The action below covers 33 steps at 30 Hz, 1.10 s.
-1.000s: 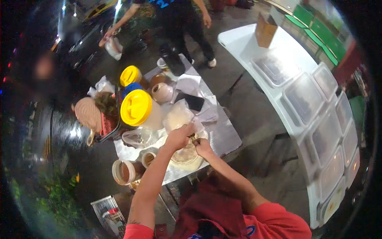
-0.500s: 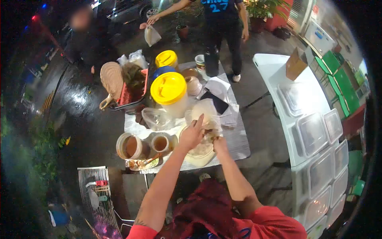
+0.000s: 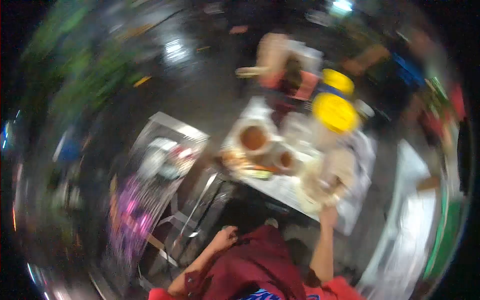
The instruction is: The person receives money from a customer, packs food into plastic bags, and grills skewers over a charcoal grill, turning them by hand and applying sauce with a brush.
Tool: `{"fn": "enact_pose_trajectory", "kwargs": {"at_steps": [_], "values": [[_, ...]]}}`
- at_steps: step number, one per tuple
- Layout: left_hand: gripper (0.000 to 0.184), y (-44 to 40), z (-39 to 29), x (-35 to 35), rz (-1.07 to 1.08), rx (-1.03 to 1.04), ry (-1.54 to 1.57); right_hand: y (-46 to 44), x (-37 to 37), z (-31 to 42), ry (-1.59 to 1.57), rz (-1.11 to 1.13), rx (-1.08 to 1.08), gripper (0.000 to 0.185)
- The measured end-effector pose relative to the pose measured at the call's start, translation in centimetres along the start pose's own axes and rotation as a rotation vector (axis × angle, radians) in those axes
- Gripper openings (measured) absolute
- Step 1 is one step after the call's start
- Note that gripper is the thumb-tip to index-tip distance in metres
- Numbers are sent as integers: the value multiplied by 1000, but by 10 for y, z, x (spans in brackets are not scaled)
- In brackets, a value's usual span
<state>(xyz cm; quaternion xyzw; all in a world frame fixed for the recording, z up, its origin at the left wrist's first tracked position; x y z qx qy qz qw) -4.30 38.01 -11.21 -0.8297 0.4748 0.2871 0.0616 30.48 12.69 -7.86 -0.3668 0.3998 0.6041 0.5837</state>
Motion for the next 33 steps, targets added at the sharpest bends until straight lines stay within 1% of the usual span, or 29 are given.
{"fn": "enact_pose_trajectory", "kwargs": {"at_steps": [1, 2, 3, 4, 5, 6, 7, 8, 9, 10, 11, 12, 14, 16, 17, 20, 21, 24, 26, 27, 30, 31, 33], "values": [[34, 22, 7, -20, -124, -126, 70, 14, 18, 16, 256, 245, -400, 32], [31, 44, 8, -40, -246, -238, 145, 52, -1, 67, 75, 273, -480, 26], [28, 69, 1, -67, -364, -339, 170, 81, 30, 79, -69, 546, -441, 25], [25, 89, -18, -96, -456, -416, 195, 108, 52, 90, -188, 807, -353, 24], [23, 103, -32, -116, -524, -466, 217, 148, 53, 136, -255, 935, -505, 24], [20, 123, -39, -134, -742, -448, 200, 199, 38, 187, -323, 1055, -639, 23], [18, 145, -44, -149, -947, -426, 177, 247, 12, 243, -364, 1140, -852, 23], [15, 167, -50, -164, -1141, -395, 151, 285, 12, 270, -399, 1224, -901, 26], [14, 183, -49, -175, -1271, -480, 192, 319, 15, 292, -367, 1346, -916, 29], [13, 200, -38, -186, -1400, -562, 241, 351, 31, 308, -437, 1300, -1124, 31], [12, 215, -16, -187, -1498, -557, 239, 381, 40, 327, -443, 1216, -1311, 31], [12, 229, 0, -189, -1581, -528, 266, 408, 44, 341, -408, 1142, -1399, 31], [13, 248, 5, -195, -1658, -545, 349, 448, 66, 353, -266, 1121, -1423, 31], [13, 260, 15, -188, -1686, -576, 382, 475, 79, 361, -120, 1095, -1424, 32], [14, 263, 19, -183, -1697, -595, 400, 481, 85, 362, -119, 1043, -1451, 28], [14, 265, 41, -157, -1624, -710, 638, 484, 101, 359, -157, 1083, -1315, 26], [15, 261, 39, -156, -1644, -661, 610, 483, 106, 359, -177, 1115, -1296, 25], [17, 246, 35, -153, -1519, -707, 501, 471, 122, 362, -214, 1189, -1226, 23], [17, 231, 27, -155, -1473, -641, 483, 464, 130, 361, -197, 1232, -1162, 22], [18, 223, 23, -159, -1448, -607, 469, 460, 128, 363, -235, 1173, -1195, 20], [19, 201, 5, -170, -1372, -573, 444, 458, 130, 367, -305, 1132, -1245, 20], [20, 197, 2, -170, -1373, -541, 424, 458, 131, 367, -277, 1237, -1139, 20], [20, 190, -3, -170, -1380, -477, 385, 458, 134, 366, -267, 1216, -1161, 20]]}}
Point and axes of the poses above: each hand's wrist, its own y-axis away from the middle knuckle, its own x-axis out of the palm, z = x × y, the point moved 5 cm from there along -y, towards the middle knuckle, and after that the axes turned 11 degrees about -z, right-handed, at the moved point
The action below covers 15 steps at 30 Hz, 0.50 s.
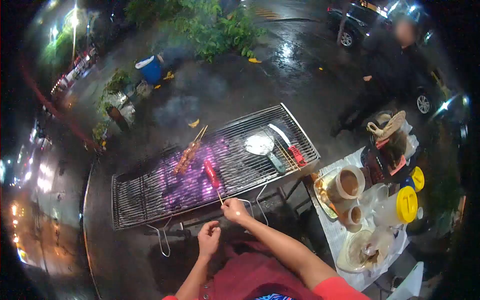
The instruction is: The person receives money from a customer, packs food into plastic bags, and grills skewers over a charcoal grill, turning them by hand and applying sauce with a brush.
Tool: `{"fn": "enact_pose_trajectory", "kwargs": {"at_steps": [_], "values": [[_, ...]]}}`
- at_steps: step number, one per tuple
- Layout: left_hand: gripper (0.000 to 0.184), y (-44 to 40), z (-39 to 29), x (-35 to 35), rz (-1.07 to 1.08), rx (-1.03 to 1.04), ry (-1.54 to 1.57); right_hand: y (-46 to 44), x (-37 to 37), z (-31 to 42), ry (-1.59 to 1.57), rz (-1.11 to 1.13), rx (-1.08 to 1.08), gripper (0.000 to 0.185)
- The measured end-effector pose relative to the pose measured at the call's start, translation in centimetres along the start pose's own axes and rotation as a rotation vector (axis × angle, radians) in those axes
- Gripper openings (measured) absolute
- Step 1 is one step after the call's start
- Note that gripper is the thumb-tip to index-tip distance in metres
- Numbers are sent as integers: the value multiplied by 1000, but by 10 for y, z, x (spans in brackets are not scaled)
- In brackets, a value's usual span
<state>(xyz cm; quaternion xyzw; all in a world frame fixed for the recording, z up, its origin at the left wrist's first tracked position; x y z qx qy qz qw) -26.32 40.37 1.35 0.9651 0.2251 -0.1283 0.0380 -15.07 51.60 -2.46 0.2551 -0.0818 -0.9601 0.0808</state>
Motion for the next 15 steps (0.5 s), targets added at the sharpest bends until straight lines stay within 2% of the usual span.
{"fn": "enact_pose_trajectory", "kwargs": {"at_steps": [4, 5, 9, 14, 15], "values": [[20, 19, -6, 5, 9, -60, -38, 2, -5, 2, 36, -7, -38, 19], [21, 28, -5, 6, -11, -134, -19, 4, -8, 5, 44, -8, -55, 20], [23, 57, 26, 3, 0, -52, -183, 2, -5, -8, -24, -98, -18, 27], [29, 96, 109, -18, -23, -330, -350, 10, -19, -3, 95, -165, -53, 21], [29, 103, 131, -26, -61, -262, -445, 10, -21, -1, 106, -154, -62, 19]]}}
Point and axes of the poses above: each hand's wrist, its own y-axis away from the middle knuckle, its own x-axis out of the palm, z = x × y, the point moved 5 cm from there along -y, towards the middle knuckle, and after that the axes turned 11 degrees about -z, right-handed, at the moved point
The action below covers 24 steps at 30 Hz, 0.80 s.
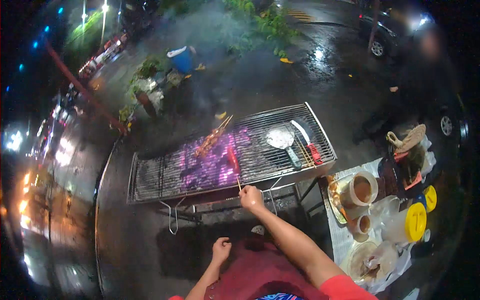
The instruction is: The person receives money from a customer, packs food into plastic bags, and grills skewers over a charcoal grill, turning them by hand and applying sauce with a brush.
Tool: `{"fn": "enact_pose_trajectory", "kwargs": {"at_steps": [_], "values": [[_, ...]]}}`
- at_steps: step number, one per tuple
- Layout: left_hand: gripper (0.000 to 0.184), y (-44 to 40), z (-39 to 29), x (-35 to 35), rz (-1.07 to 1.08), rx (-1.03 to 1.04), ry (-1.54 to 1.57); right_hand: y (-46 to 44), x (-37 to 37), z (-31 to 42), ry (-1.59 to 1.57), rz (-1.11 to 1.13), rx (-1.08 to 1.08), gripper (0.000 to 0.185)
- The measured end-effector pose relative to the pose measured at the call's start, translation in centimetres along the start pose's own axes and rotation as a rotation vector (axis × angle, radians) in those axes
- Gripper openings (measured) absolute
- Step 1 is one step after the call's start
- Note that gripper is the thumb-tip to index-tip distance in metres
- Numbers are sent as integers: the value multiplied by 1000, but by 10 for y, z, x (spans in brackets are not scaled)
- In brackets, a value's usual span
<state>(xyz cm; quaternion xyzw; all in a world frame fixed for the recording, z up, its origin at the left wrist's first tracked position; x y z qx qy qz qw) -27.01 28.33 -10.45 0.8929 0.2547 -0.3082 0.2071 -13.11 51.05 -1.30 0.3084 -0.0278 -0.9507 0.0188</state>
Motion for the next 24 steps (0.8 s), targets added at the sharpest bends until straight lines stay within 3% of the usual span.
{"fn": "enact_pose_trajectory", "kwargs": {"at_steps": [2, 3, 7, 8, 10, 12, 16, 18, 22, 24], "values": [[29, 0, 59, 8, -120, 127, -173, 1, -7, 6, -15, 4, 11, 18], [29, 1, 88, 11, -62, -52, -90, 3, -7, 6, -14, 0, 16, 18], [25, 1, 43, -13, 42, -395, 275, 4, 0, 3, -10, -5, -4, 19], [24, -7, 1, -30, 0, -213, 204, 6, 3, 1, -10, 2, -19, 19], [25, -31, -25, -31, 87, -165, 271, 12, -7, 7, 45, 36, -64, 21], [26, -62, -56, -29, 89, 120, 255, 13, -24, 17, 133, 75, -83, 22], [28, -99, -130, -8, 197, 26, 488, -14, -42, 13, 107, 44, -120, 21], [29, -104, -153, 4, 203, 24, 453, -45, -52, 20, -6, 3, -171, 18], [25, -111, -187, 14, 82, 132, 336, -142, -51, 52, 81, -65, -463, 19], [22, -114, -183, 28, 36, 111, 336, -190, -37, 79, 284, -79, -609, 28]]}}
Point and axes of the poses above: each hand's wrist, its own y-axis away from the middle knuckle, its own x-axis out of the palm, z = x × y, the point moved 5 cm from there along -y, towards the middle knuckle, and after that the axes turned 11 degrees about -z, right-handed, at the moved point
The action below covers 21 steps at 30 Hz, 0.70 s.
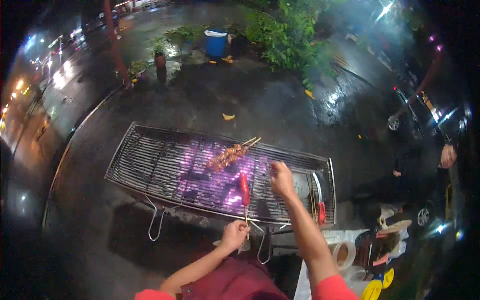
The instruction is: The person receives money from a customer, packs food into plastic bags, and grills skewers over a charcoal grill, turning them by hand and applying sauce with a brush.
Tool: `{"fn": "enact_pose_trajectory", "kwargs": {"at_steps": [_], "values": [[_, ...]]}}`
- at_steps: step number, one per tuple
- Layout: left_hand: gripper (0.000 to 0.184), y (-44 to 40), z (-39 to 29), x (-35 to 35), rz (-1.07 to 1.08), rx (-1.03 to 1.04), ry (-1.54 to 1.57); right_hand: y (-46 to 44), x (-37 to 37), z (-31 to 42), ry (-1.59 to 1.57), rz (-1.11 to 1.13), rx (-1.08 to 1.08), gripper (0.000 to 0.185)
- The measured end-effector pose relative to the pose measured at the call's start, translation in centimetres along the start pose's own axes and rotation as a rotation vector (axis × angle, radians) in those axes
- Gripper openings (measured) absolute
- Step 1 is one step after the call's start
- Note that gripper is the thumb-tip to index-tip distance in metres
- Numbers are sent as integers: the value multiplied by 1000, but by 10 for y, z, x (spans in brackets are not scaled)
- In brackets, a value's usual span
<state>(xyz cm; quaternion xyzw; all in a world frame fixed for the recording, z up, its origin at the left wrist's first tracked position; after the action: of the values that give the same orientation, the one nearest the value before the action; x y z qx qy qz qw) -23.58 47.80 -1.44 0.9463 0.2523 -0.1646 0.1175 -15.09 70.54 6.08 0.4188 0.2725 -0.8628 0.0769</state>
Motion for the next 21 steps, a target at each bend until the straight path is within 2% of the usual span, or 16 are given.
{"fn": "enact_pose_trajectory", "kwargs": {"at_steps": [3, 6, 7, 8, 10, 11, 12, 14, 15, 18, 19, 21], "values": [[18, -1, 28, 25, -39, -145, 82, -70, 31, 8, 102, 80, -235, 40], [13, 8, 13, 25, -50, -290, 254, -116, 63, 15, 197, 149, -474, 41], [13, 8, 15, 27, -78, -291, 279, -127, 83, 7, 294, 237, -593, 40], [12, 12, 20, 29, -105, -294, 303, -137, 103, -1, 352, 386, -698, 48], [12, 18, 11, 22, -117, -367, 333, -148, 133, -19, 485, 596, -748, 26], [12, 20, 14, 20, -150, -373, 337, -154, 143, -29, 381, 478, -769, 16], [12, 23, 17, 19, -176, -377, 345, -159, 144, -28, 451, 560, -649, 13], [11, 26, 6, 5, -216, -356, 282, -165, 141, -29, 443, 547, -688, 13], [10, 28, 2, 1, -220, -351, 257, -161, 115, -10, 462, 526, -678, 14], [11, 30, 15, -8, -259, -344, 292, -136, 82, -14, 353, 729, -587, 16], [11, 33, 12, -13, -270, -320, 264, -118, 86, -33, 264, 856, -665, 20], [11, 25, 16, -17, -251, -289, 304, -52, 58, -26, 318, 983, -588, 21]]}}
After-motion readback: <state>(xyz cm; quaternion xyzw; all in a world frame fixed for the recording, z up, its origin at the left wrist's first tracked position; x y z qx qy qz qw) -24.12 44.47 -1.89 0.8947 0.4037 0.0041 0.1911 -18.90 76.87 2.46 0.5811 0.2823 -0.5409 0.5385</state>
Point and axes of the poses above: each hand's wrist, its own y-axis away from the middle knuckle, its own x-axis out of the palm, z = x × y, the point moved 5 cm from there along -y, towards the middle knuckle, and after that the axes turned 11 degrees about -z, right-handed, at the moved point
